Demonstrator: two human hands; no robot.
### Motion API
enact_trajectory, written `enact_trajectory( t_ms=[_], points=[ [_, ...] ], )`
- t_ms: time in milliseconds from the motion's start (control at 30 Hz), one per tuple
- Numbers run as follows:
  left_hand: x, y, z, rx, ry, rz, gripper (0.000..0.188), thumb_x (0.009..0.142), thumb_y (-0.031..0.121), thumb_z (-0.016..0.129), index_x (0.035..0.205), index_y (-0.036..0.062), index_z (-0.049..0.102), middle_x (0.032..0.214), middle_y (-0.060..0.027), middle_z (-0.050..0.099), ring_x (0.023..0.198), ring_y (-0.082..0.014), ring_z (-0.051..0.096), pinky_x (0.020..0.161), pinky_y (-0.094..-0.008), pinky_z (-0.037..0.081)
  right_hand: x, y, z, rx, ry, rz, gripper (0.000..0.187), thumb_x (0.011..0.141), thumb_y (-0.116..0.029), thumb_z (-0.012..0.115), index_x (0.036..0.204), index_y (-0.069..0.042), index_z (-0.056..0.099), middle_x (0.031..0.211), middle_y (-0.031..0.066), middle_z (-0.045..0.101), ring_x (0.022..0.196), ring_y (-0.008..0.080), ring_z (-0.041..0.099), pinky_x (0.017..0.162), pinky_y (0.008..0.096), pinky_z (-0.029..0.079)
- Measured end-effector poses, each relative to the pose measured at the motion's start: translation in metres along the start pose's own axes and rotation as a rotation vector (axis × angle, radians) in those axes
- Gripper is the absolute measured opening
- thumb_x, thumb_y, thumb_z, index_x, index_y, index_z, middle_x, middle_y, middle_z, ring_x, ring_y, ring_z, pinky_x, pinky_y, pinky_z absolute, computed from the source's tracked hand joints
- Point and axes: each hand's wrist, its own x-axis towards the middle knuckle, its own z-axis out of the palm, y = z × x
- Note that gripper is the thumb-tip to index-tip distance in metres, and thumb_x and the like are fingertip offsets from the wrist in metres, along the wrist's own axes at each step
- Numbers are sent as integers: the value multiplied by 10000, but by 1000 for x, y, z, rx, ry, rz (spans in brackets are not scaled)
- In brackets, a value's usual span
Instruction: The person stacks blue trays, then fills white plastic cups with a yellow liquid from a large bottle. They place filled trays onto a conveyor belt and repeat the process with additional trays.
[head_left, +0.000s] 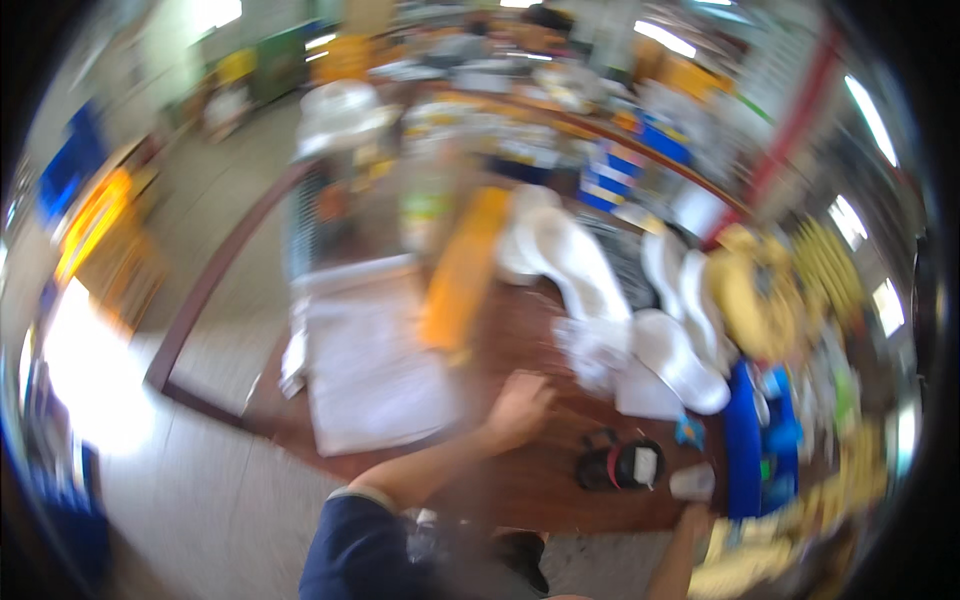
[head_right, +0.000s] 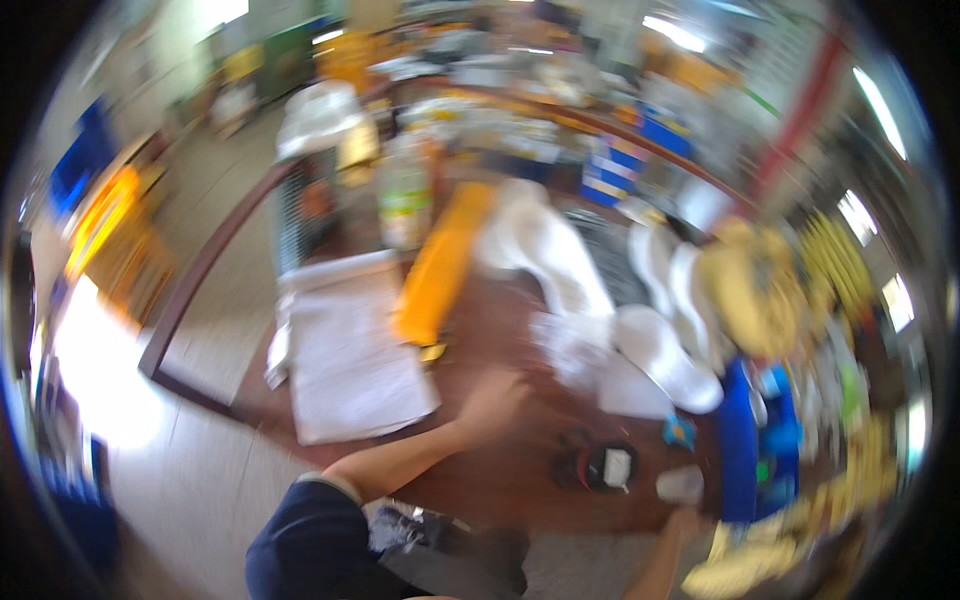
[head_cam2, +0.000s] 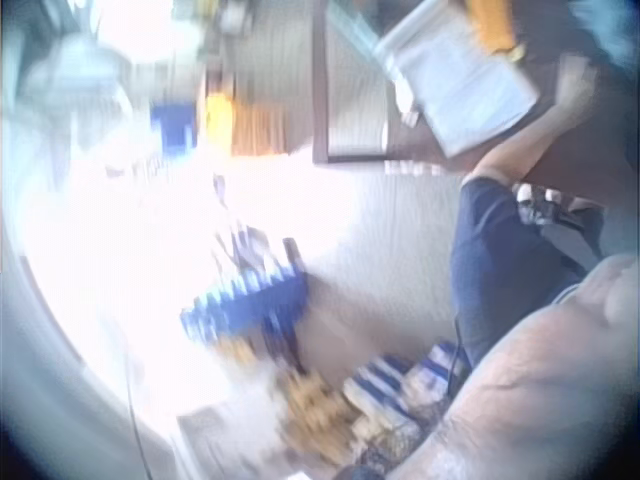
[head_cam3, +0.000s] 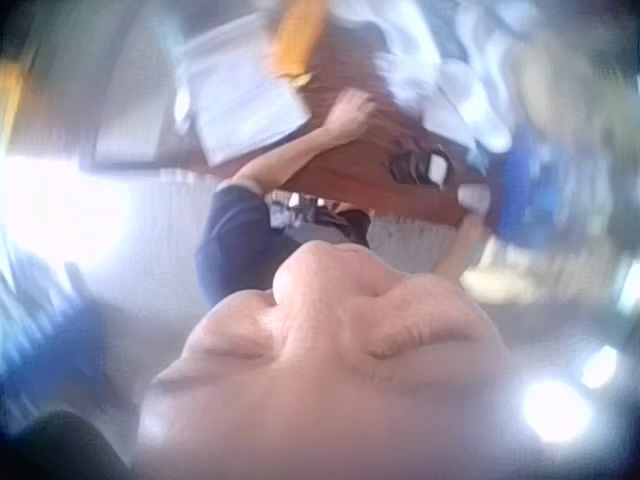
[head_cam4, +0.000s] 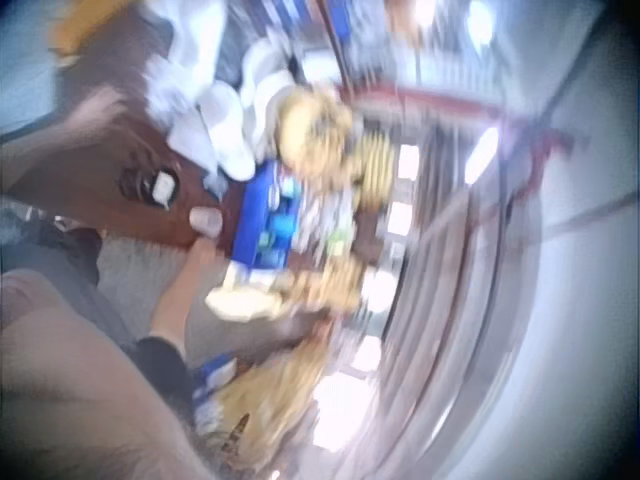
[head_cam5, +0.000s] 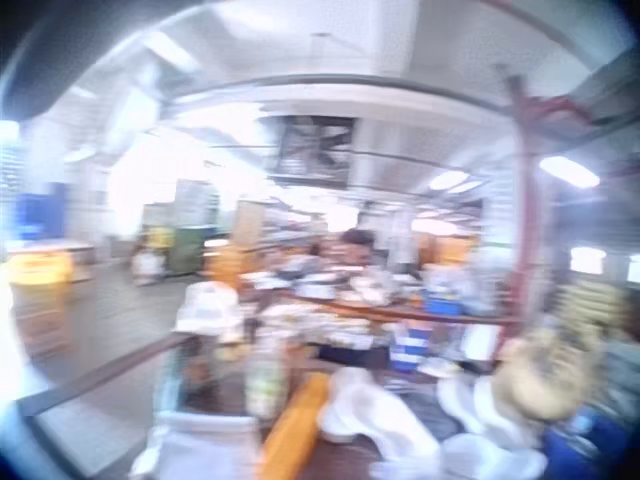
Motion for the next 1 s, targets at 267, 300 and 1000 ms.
enact_trajectory(
  t_ms=[267,300,1000],
  points=[
    [-9,-3,26,130,-71,-21,367,744,304,681,976,28,613,1105,-153,538,1162,-325,471,1069,-488,327,-46,-47,26,-42,-96,-499,735,962,-516,426,1486,-60,187,1385,348,365,1145,511,533,971,578,439],
    [-10,-3,27,127,-46,-24,364,740,296,680,977,28,613,1100,-150,540,1159,-322,471,1069,-488,325,-51,-48,28,-40,-97,-513,734,960,-517,429,1481,-57,195,1383,349,367,1144,511,533,974,577,436],
    [-5,1,10,139,-158,-62,376,797,271,639,1079,29,585,1219,-174,527,1228,-351,453,1099,-510,305,94,51,64,63,110,87,730,926,-539,477,1383,15,349,1350,363,415,1121,527,535,1023,567,392]
  ],
)
